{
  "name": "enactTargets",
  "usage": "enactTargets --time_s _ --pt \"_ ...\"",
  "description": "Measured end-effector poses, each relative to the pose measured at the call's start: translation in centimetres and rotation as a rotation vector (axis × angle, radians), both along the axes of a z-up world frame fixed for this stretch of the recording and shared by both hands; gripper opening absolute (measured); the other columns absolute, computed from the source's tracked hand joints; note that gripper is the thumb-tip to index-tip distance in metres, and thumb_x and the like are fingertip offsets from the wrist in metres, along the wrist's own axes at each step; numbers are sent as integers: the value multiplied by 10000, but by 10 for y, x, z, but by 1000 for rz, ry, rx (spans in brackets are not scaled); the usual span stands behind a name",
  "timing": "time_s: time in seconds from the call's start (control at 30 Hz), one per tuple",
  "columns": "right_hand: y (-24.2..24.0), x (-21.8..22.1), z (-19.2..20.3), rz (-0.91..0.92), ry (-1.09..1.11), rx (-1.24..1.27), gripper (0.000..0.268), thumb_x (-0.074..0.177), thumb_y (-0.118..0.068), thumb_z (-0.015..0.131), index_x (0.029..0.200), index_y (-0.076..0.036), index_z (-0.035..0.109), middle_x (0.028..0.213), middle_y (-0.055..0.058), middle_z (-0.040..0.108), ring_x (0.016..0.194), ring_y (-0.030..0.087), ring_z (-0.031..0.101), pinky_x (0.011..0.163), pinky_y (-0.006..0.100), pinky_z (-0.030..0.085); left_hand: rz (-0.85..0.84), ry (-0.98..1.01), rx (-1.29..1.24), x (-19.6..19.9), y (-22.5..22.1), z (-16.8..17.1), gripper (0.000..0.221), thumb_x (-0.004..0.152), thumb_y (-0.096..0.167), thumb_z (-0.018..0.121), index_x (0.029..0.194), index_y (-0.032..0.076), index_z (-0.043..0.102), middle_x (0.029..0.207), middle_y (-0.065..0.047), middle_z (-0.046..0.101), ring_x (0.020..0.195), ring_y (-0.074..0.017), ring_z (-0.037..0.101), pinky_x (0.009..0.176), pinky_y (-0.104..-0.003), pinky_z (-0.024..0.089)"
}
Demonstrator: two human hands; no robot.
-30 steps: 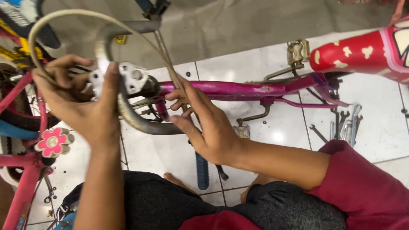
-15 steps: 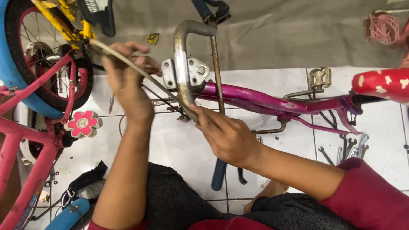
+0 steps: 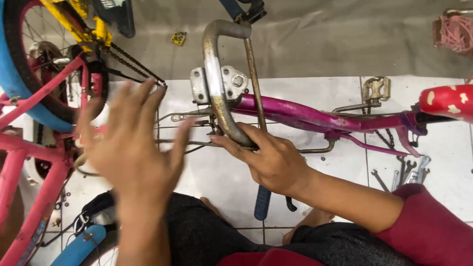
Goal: Tightening the bolts on a bicycle handlebar stem using a hex key to secure it to the fork steerer tube.
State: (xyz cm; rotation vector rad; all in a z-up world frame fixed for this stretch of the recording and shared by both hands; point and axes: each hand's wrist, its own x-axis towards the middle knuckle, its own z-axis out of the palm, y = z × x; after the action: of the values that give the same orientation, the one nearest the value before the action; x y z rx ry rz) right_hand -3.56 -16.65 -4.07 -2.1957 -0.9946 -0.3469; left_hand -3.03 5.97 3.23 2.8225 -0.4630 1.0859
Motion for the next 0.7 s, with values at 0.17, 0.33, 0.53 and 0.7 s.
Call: enactTargets --time_s 0.17,0.33,0.53,0.7 --pt "-1 3 0 -1 9 28 617 857 60 579 1424 -183 591 1367 195 623 782 177 691 627 298 596 187 -22 31 16 -24 -15 903 980 782 434 1368 -6 644 1017 -105 816 815 -183 748 879 -410 508" --pt "-4 3 0 -32 -51 -40 470 852 -1 668 1319 -33 626 1284 267 626 811 289 721 607 352 592 15 156 -214 17 -44 -10 676 967 411 718 1375 -113 591 645 -48 675 558 -197 610 764 -324 369" --pt "-3 13 -1 -166 -46 -47 682 938 -268 601 1541 -12 411 1383 224 557 1140 390 646 846 482 564 -54 408 -544 34 -35 -31 510 783 614 720 791 104 702 456 -60 587 497 -310 606 730 -346 405" --pt "2 29 3 -70 -66 3 692 895 -279 474 1513 30 433 1371 278 445 1288 510 474 1069 582 395 -44 423 -643 36 -33 -40 450 728 580 785 654 164 629 416 -16 553 473 -256 535 719 -302 393"
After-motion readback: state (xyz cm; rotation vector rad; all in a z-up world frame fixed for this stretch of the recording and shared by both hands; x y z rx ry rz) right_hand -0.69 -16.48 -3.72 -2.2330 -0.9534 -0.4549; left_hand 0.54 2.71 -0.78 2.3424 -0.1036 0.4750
